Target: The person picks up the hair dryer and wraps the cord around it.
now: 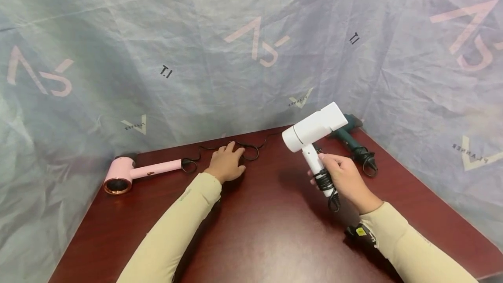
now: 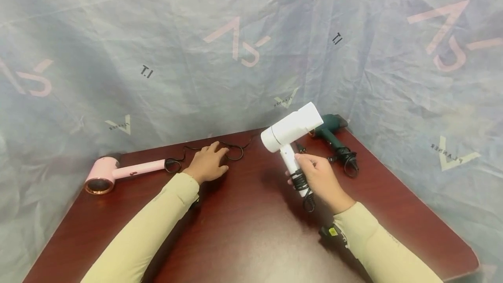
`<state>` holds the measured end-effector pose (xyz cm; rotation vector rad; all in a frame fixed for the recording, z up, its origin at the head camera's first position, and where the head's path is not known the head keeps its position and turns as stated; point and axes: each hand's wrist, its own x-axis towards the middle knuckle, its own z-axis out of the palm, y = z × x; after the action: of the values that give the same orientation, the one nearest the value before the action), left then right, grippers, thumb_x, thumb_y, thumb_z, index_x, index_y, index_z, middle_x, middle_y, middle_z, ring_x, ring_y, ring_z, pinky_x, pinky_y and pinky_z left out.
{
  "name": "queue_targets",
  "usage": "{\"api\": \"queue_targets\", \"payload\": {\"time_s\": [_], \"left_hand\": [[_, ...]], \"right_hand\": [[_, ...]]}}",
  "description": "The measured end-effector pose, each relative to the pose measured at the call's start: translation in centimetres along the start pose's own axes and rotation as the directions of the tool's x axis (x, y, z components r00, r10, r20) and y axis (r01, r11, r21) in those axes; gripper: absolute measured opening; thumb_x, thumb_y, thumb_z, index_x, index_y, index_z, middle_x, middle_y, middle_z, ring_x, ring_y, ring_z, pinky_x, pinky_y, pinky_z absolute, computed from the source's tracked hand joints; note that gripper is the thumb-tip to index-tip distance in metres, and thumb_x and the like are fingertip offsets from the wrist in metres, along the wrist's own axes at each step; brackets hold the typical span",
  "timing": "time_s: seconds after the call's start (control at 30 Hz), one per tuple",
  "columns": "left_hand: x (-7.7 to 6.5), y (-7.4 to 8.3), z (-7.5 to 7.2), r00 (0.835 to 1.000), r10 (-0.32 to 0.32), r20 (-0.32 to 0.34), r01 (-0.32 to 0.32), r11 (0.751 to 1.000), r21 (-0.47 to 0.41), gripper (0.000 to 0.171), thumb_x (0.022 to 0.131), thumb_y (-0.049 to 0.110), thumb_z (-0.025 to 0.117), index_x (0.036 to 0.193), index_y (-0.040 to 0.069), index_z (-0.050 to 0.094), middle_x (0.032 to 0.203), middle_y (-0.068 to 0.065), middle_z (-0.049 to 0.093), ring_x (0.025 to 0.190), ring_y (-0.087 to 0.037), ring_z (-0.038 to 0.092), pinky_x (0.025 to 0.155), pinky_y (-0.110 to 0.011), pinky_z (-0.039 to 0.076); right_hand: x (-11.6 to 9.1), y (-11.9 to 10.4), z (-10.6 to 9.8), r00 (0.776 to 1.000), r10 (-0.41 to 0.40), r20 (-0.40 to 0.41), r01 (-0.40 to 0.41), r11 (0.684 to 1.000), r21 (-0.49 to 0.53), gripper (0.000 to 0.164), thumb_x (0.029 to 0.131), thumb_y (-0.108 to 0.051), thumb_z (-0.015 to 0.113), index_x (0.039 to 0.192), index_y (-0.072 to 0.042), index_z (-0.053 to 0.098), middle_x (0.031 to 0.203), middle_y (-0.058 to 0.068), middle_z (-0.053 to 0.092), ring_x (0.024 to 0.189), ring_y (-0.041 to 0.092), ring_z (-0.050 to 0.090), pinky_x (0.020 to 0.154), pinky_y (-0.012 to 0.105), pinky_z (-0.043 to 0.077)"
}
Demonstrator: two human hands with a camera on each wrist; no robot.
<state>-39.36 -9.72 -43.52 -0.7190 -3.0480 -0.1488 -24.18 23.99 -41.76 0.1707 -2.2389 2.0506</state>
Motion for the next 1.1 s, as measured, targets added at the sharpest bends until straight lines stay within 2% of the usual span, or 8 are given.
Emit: {"api": "queue_targets", "payload": {"time_s": [0.17, 0.3, 0.43, 0.57, 0.7, 0.87, 0.97, 1.1], "left_hand": [[0.3, -0.8, 0.0, 0.999, -0.031, 0.039, 0.024, 0.985, 0.170, 0.049, 0.104, 0.038, 0.060, 0.150, 0.020, 0.054, 0.148, -0.016, 0.054, 0.126, -0.039, 0.059, 0.102, -0.060, 0.049], [-0.7, -2.2, -0.9, 0.999, -0.036, -0.022, 0.041, 0.956, 0.292, 0.044, 0.101, 0.041, 0.066, 0.136, 0.016, 0.065, 0.129, -0.013, 0.068, 0.114, -0.036, 0.066, 0.098, -0.060, 0.050], [-2.1, -4.9, -2.6, 0.993, -0.078, -0.089, 0.104, 0.936, 0.336, 0.041, 0.097, 0.043, 0.071, 0.125, 0.014, 0.070, 0.118, -0.013, 0.072, 0.108, -0.038, 0.067, 0.095, -0.061, 0.049], [-3.9, -8.2, -4.8, 0.980, -0.151, -0.133, 0.187, 0.927, 0.324, 0.037, 0.095, 0.041, 0.072, 0.116, 0.010, 0.072, 0.114, -0.018, 0.074, 0.106, -0.042, 0.068, 0.093, -0.064, 0.048], [-6.0, -11.2, -6.2, 0.961, -0.218, -0.168, 0.258, 0.926, 0.275, 0.034, 0.093, 0.037, 0.074, 0.109, 0.006, 0.073, 0.110, -0.023, 0.074, 0.100, -0.048, 0.067, 0.087, -0.067, 0.046], [-8.7, -13.7, -7.4, 0.943, -0.295, -0.155, 0.321, 0.931, 0.176, 0.031, 0.094, 0.035, 0.073, 0.105, 0.006, 0.071, 0.110, -0.026, 0.073, 0.098, -0.052, 0.067, 0.085, -0.070, 0.045], [-10.1, -14.7, -7.6, 0.941, -0.322, -0.107, 0.333, 0.937, 0.105, 0.027, 0.095, 0.034, 0.072, 0.104, 0.009, 0.070, 0.111, -0.022, 0.073, 0.100, -0.048, 0.068, 0.082, -0.069, 0.047], [-11.5, -15.7, -7.4, 0.955, -0.288, -0.065, 0.291, 0.956, 0.038, 0.029, 0.095, 0.032, 0.071, 0.115, 0.010, 0.069, 0.112, -0.017, 0.072, 0.102, -0.042, 0.068, 0.080, -0.066, 0.048]], "right_hand": [[1.0, 0.5, -0.9, 0.998, 0.056, -0.013, -0.055, 0.996, 0.074, 0.058, 0.110, -0.039, 0.050, 0.143, 0.008, 0.050, 0.093, 0.022, 0.077, 0.074, 0.035, 0.077, 0.068, 0.046, 0.065], [1.9, 0.8, -1.9, 0.994, 0.105, -0.007, -0.103, 0.989, 0.107, 0.061, 0.107, -0.046, 0.053, 0.131, 0.010, 0.055, 0.092, 0.021, 0.077, 0.071, 0.027, 0.076, 0.066, 0.042, 0.065], [2.9, 1.3, -2.8, 0.984, 0.176, 0.027, -0.178, 0.978, 0.113, 0.063, 0.106, -0.049, 0.053, 0.130, 0.010, 0.054, 0.093, 0.021, 0.077, 0.071, 0.024, 0.076, 0.066, 0.041, 0.065], [4.5, 1.8, -3.0, 0.961, 0.264, 0.079, -0.271, 0.958, 0.097, 0.068, 0.105, -0.054, 0.054, 0.135, 0.007, 0.051, 0.095, 0.018, 0.077, 0.073, 0.022, 0.076, 0.069, 0.040, 0.065], [6.9, 2.5, -2.6, 0.922, 0.358, 0.148, -0.376, 0.919, 0.121, 0.070, 0.102, -0.058, 0.056, 0.136, 0.003, 0.049, 0.096, 0.015, 0.077, 0.076, 0.020, 0.076, 0.074, 0.040, 0.065], [10.1, 3.6, -2.2, 0.869, 0.425, 0.255, -0.475, 0.859, 0.190, 0.062, 0.105, -0.055, 0.053, 0.134, 0.000, 0.048, 0.099, 0.014, 0.077, 0.079, 0.017, 0.075, 0.074, 0.034, 0.065], [11.5, 4.3, -1.9, 0.835, 0.446, 0.323, -0.526, 0.819, 0.230, 0.059, 0.107, -0.053, 0.050, 0.135, -0.001, 0.047, 0.102, 0.013, 0.077, 0.081, 0.016, 0.075, 0.075, 0.032, 0.064], [12.6, 5.3, -1.8, 0.808, 0.472, 0.353, -0.572, 0.773, 0.276, 0.053, 0.108, -0.050, 0.047, 0.137, -0.005, 0.044, 0.107, 0.010, 0.074, 0.085, 0.016, 0.076, 0.076, 0.030, 0.064]]}}
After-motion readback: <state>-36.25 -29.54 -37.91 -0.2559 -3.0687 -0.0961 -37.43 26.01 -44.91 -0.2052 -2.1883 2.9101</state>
